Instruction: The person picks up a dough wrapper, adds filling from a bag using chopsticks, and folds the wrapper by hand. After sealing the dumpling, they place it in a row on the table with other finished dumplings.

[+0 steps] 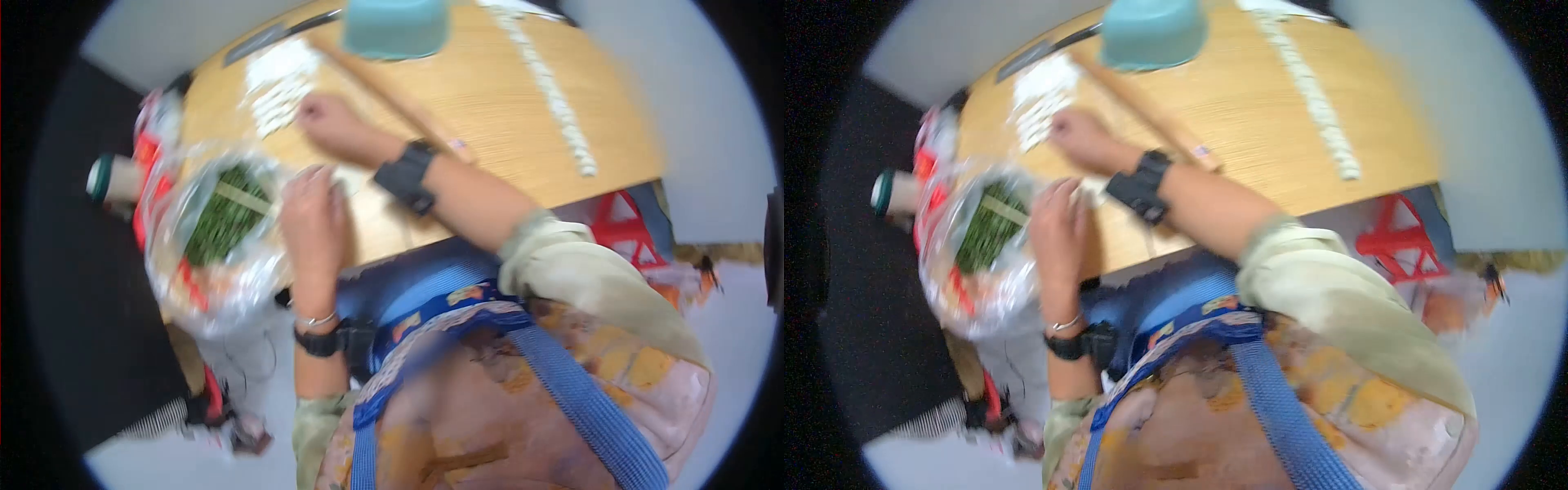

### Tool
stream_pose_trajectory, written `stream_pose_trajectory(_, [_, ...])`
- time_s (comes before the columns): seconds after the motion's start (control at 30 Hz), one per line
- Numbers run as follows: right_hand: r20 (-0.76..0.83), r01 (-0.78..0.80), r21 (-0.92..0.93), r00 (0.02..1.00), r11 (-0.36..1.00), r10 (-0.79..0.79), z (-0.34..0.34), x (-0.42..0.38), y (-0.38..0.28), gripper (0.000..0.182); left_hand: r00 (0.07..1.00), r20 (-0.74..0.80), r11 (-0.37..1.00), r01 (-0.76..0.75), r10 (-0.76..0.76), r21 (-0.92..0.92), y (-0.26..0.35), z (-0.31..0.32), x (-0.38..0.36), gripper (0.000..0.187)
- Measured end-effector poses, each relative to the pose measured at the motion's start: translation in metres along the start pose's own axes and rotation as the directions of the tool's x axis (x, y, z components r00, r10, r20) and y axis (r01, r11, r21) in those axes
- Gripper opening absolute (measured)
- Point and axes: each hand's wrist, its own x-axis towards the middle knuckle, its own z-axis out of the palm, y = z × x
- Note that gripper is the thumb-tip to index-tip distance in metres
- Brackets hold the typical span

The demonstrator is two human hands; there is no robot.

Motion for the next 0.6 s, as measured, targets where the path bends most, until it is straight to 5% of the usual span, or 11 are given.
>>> stream_pose_trajectory(0.13, [-0.019, 0.004, -0.164, 1.0, 0.986, -0.007, -0.006, -0.003, -0.009, 0.015, 0.972, 0.229, 0.996, 0.028, -0.047, 0.088, -0.002, 0.007, 0.018, 0.026])
stream_pose_trajectory(0.6, [0.038, -0.013, -0.107, 0.999, 0.994, 0.017, -0.017, -0.012, -0.028, 0.015, 0.934, 0.305, 0.974, 0.217, -0.188, -0.063, -0.016, 0.002, 0.024, 0.016])
